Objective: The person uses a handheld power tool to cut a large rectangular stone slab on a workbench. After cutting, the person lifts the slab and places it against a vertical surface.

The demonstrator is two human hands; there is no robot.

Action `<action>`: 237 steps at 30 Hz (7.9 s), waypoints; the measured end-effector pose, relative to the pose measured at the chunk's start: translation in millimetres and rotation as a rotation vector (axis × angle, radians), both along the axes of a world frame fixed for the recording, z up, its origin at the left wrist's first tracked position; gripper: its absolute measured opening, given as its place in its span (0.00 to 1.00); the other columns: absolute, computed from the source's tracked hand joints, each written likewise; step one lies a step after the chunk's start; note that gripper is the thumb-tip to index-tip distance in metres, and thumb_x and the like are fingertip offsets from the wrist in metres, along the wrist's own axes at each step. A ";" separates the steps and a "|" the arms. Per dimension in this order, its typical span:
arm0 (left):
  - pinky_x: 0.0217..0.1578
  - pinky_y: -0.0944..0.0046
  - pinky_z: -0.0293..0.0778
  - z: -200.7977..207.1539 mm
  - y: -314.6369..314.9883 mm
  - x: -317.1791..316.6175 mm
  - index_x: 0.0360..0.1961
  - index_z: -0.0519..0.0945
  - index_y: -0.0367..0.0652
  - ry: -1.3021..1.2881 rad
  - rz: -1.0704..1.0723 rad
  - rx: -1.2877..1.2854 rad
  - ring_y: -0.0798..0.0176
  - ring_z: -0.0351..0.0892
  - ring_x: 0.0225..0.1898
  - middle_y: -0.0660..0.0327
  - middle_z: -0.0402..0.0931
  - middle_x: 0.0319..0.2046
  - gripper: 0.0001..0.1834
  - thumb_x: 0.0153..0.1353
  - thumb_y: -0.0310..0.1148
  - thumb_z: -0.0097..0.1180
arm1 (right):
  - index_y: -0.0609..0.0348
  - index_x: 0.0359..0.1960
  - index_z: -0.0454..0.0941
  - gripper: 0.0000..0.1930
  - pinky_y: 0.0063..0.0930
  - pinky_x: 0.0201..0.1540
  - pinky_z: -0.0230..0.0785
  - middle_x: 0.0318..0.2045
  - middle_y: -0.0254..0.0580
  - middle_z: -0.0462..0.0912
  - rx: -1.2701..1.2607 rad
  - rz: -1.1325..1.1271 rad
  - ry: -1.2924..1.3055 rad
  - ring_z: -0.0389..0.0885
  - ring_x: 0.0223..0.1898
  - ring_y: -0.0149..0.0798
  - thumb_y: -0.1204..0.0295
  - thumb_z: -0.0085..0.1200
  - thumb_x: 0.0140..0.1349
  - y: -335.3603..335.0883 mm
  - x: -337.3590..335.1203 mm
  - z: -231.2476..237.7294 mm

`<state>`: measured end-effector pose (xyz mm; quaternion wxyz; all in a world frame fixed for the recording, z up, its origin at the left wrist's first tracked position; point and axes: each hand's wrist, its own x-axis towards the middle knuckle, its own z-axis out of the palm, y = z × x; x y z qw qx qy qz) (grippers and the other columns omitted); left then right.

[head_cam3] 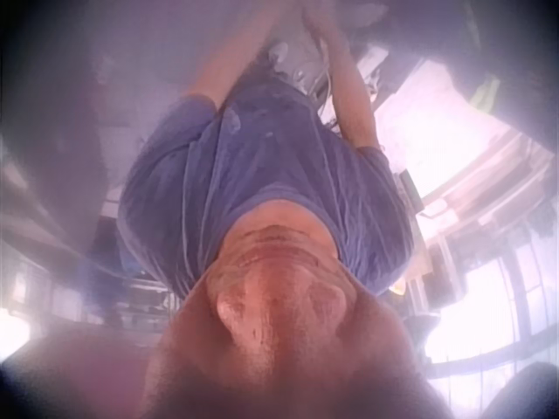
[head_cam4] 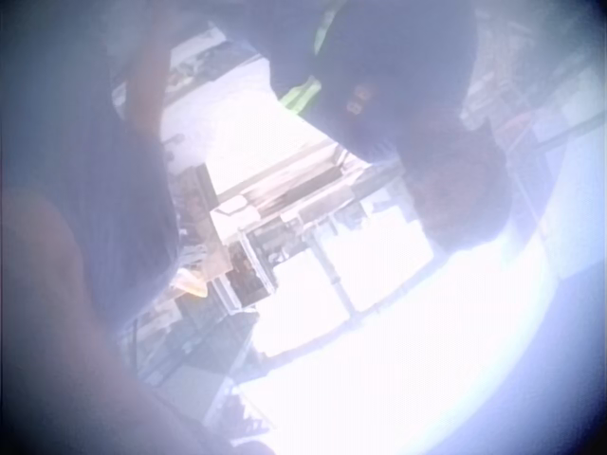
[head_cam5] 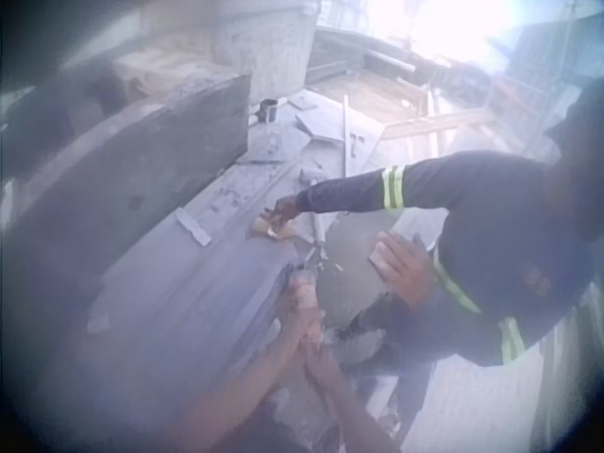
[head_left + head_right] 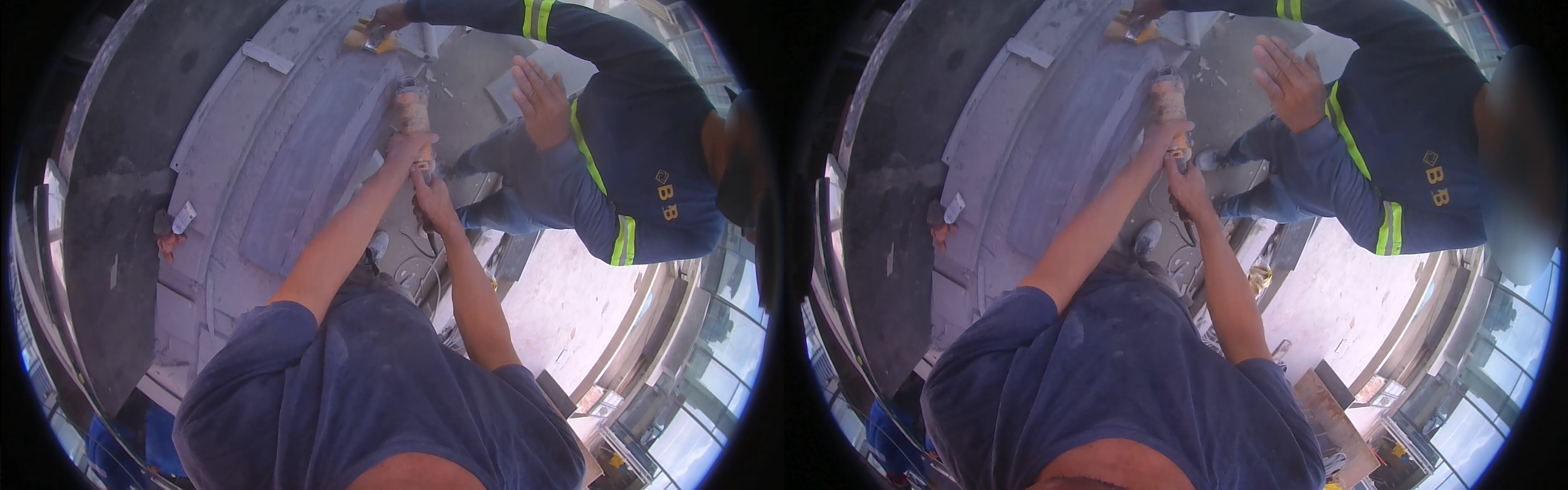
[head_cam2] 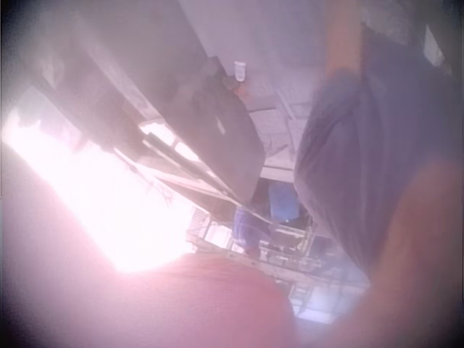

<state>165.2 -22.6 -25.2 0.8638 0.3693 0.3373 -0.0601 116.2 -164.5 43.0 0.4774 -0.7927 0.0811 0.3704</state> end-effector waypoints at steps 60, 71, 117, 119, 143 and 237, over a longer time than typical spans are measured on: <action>0.36 0.56 0.84 8.2 -46.8 -97.8 0.50 0.85 0.35 0.072 0.248 0.081 0.60 0.89 0.36 0.56 0.87 0.41 0.23 0.56 0.29 0.80 | 0.77 0.56 0.82 0.40 0.45 0.39 0.79 0.29 0.55 0.88 -0.152 0.209 -0.026 0.91 0.33 0.47 0.39 0.57 0.76 -46.2 -65.8 -19.1; 0.30 0.55 0.85 12.9 -40.7 -76.6 0.50 0.84 0.39 0.045 0.238 0.100 0.60 0.88 0.30 0.59 0.85 0.37 0.21 0.58 0.29 0.79 | 0.77 0.51 0.82 0.39 0.42 0.32 0.77 0.26 0.47 0.86 -0.091 0.128 0.046 0.87 0.26 0.41 0.39 0.58 0.76 -32.4 -51.8 0.3; 0.24 0.56 0.85 14.3 -39.3 -145.3 0.54 0.78 0.35 0.083 0.141 0.098 0.59 0.88 0.30 0.56 0.83 0.37 0.22 0.62 0.29 0.75 | 0.72 0.55 0.79 0.36 0.38 0.26 0.74 0.23 0.44 0.83 -0.053 0.153 0.029 0.84 0.21 0.38 0.40 0.53 0.81 -34.6 -116.2 21.6; 0.25 0.56 0.85 14.3 -37.8 -143.1 0.53 0.79 0.35 0.070 0.148 0.098 0.59 0.88 0.29 0.56 0.84 0.36 0.22 0.62 0.28 0.76 | 0.72 0.55 0.79 0.36 0.37 0.25 0.73 0.23 0.44 0.83 -0.054 0.129 0.083 0.83 0.21 0.37 0.41 0.54 0.81 -29.4 -113.7 25.3; 0.37 0.55 0.85 10.2 -45.6 -106.7 0.56 0.81 0.34 0.039 0.243 0.064 0.59 0.88 0.37 0.58 0.85 0.41 0.25 0.58 0.27 0.77 | 0.76 0.51 0.79 0.39 0.37 0.25 0.73 0.22 0.42 0.81 -0.073 0.173 0.062 0.83 0.21 0.38 0.38 0.56 0.78 -43.1 -69.6 -5.7; 0.41 0.53 0.88 43.3 -40.9 -63.3 0.53 0.82 0.32 0.176 0.374 0.216 0.54 0.91 0.37 0.52 0.88 0.39 0.30 0.51 0.32 0.81 | 0.73 0.55 0.82 0.26 0.54 0.55 0.80 0.44 0.72 0.91 -0.225 0.413 -0.247 0.90 0.52 0.72 0.66 0.64 0.58 -57.9 -17.3 -12.8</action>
